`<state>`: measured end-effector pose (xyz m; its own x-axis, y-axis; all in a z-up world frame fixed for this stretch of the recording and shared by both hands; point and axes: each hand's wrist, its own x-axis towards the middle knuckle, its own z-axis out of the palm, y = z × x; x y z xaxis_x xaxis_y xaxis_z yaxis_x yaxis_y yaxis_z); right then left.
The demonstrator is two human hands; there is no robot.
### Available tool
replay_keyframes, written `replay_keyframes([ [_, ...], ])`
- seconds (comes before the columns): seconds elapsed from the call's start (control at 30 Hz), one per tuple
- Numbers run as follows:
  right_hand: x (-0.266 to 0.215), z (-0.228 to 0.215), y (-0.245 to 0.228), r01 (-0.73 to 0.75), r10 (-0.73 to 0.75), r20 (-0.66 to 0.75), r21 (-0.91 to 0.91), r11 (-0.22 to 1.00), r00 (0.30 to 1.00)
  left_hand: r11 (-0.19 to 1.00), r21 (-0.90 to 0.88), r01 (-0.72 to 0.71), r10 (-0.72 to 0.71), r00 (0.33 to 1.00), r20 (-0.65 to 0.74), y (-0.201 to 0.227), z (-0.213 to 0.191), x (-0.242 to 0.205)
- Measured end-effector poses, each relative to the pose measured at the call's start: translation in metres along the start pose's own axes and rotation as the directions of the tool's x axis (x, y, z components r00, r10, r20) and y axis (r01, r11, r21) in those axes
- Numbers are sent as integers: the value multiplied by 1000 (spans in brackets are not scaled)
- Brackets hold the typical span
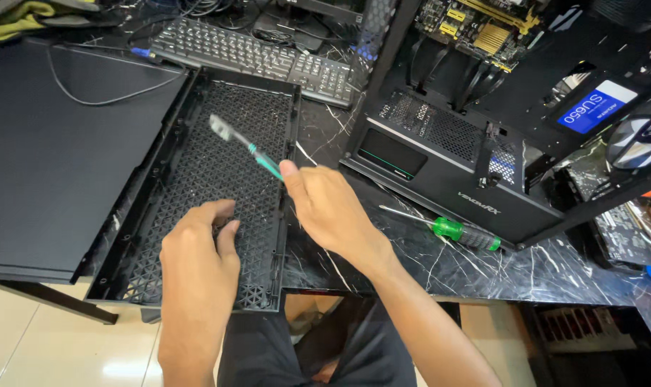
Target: The person cleans the interior of a computer case using a small brush to remove dust from the motherboard, power supply, and drive bays. They also wipe the inside of the side panel and the workbench surface with a cloth.
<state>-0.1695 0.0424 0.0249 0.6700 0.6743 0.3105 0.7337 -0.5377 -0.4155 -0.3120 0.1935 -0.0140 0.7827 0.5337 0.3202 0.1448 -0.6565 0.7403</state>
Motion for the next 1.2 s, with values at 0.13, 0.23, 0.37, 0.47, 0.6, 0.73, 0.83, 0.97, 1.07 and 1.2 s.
replay_keyframes([
  [0.13,4,18,-1,118,-135,-59,-231,966,989,982,-125,-140,126,986,-110,16,7,-7],
  [0.23,18,39,-18,88,-120,-68,-360,929,990,986,-122,-111,97,988,-117,27,6,-13],
  [0.37,29,60,-16,50,-87,-91,-348,936,992,992,-112,-61,51,994,-93,21,6,-15],
  [0.47,4,28,-20,47,-105,-176,-306,951,979,989,-82,-120,107,984,-145,19,10,-19],
  [0.6,-55,-34,-24,66,-26,-319,116,991,948,930,-264,-255,217,962,-166,60,19,-41],
  [0.73,-122,-68,-6,-71,189,-350,323,944,917,797,-460,-391,416,908,-52,106,44,-63],
  [0.83,-178,-86,21,-224,375,-384,383,896,844,693,-637,-338,469,882,42,139,74,-82],
  [0.97,-282,-111,52,-376,561,-447,439,816,697,619,-755,-217,587,766,261,180,124,-128],
  [1.07,-369,-118,72,-508,691,-473,468,723,546,597,-801,-50,666,588,460,207,175,-175],
  [1.2,-494,-94,91,-544,755,-577,542,640,313,686,-720,106,687,234,688,228,256,-259],
])
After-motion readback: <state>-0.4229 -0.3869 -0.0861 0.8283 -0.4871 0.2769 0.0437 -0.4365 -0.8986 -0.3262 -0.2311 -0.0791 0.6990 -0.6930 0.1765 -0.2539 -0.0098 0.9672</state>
